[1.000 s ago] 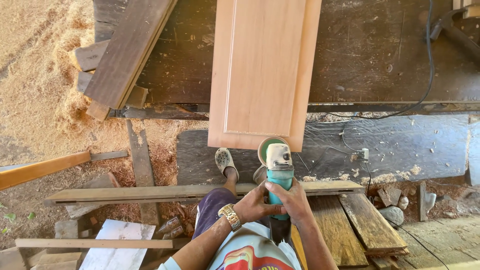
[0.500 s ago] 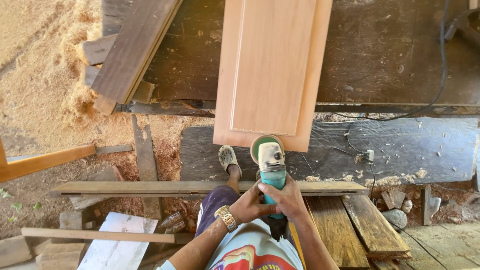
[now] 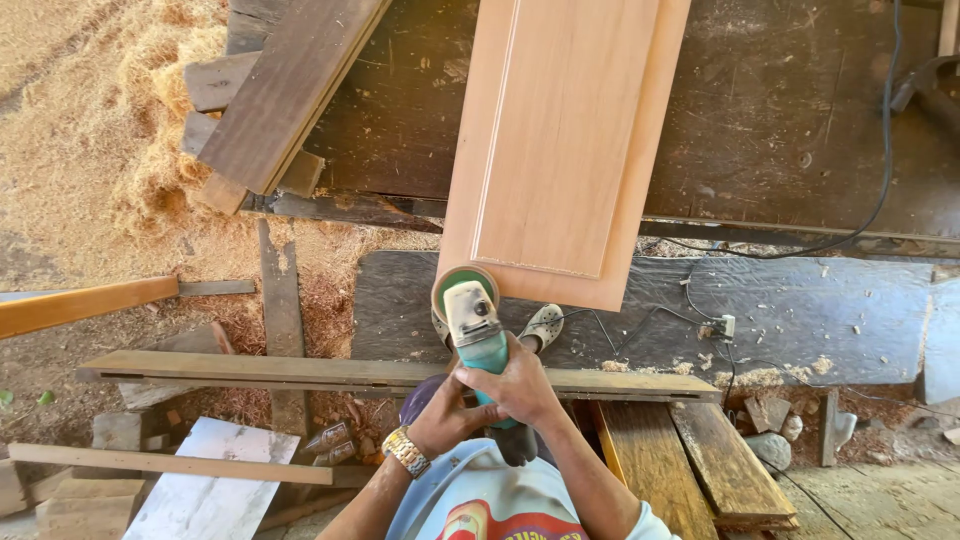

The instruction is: Using a wood router and an angle grinder to shape and sand wooden door panels.

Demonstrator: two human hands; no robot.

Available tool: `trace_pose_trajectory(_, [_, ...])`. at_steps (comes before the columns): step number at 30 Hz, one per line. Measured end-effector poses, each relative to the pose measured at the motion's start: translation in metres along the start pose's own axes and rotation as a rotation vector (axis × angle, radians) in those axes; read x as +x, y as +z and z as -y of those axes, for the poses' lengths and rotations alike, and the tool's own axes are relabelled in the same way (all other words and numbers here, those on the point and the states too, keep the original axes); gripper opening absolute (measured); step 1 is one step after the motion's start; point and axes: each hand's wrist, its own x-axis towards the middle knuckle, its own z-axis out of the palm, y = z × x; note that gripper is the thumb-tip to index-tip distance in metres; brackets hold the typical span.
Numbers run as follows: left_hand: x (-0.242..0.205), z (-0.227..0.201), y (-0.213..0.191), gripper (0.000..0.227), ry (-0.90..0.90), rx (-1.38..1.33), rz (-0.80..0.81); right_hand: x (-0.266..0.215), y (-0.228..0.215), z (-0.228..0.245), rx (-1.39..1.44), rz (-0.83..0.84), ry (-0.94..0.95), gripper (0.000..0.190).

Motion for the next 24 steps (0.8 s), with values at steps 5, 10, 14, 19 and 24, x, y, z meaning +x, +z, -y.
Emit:
trace_pose_trajectory(5, [0.001, -0.012, 0.001, 0.078, 0.020, -0.045, -0.005, -0.001, 0.000, 0.006, 0.164, 0.073, -0.080, 0.057])
trace_pose_trajectory(10, [0.013, 0.010, 0.009, 0.073, -0.033, 0.046, 0.022, -0.008, -0.013, -0.008, 0.072, -0.019, 0.008, 0.057])
trace_pose_trajectory(14, [0.024, 0.016, 0.025, 0.070, 0.002, 0.043, 0.098, -0.017, -0.028, -0.018, 0.147, -0.061, 0.023, 0.055])
trace_pose_trajectory(19, [0.038, 0.022, 0.042, 0.075, -0.034, 0.024, 0.176, -0.022, -0.045, -0.046, 0.218, -0.087, 0.038, 0.052])
trace_pose_trajectory(24, [0.053, 0.013, 0.064, 0.078, -0.019, 0.041, 0.215, -0.024, -0.062, -0.066, 0.291, -0.128, 0.035, 0.051])
